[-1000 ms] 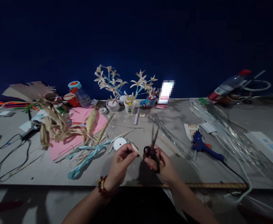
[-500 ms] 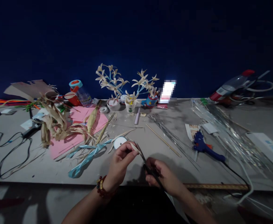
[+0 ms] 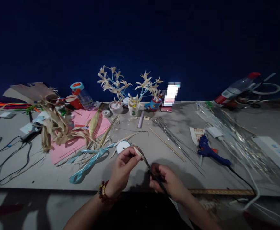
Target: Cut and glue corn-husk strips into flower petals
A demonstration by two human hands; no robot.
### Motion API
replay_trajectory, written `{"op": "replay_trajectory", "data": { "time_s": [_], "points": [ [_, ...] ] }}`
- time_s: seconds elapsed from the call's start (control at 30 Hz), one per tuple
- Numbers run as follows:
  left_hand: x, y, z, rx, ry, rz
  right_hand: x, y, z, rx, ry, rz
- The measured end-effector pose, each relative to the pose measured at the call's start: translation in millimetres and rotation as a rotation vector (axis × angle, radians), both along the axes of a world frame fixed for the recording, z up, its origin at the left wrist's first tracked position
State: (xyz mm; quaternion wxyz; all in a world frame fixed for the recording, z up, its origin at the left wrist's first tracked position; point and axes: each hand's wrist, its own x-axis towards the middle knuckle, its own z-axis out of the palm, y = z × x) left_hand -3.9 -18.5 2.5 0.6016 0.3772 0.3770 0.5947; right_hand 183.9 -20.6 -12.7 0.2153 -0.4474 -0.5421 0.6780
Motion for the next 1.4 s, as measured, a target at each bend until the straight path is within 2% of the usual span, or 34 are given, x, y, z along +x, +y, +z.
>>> {"op": "replay_trajectory", "data": {
  "time_s": [0.87,1.13,1.4],
  "points": [
    [-4.0,-1.1,2.3,0.007,0.094,-0.063,2.3,1.6,7.3,-0.020,-0.024,0.037],
    [-3.8,-2.1,2.7,-0.009,0.099,-0.067,4.6,0.6,0.5,0.014,-0.008,0.031],
    [-6.3,-0.1,3.1,0.022,0.108,-0.096,5.0,1.6,-0.6,-0.020,-0.027,0.049]
  ]
}}
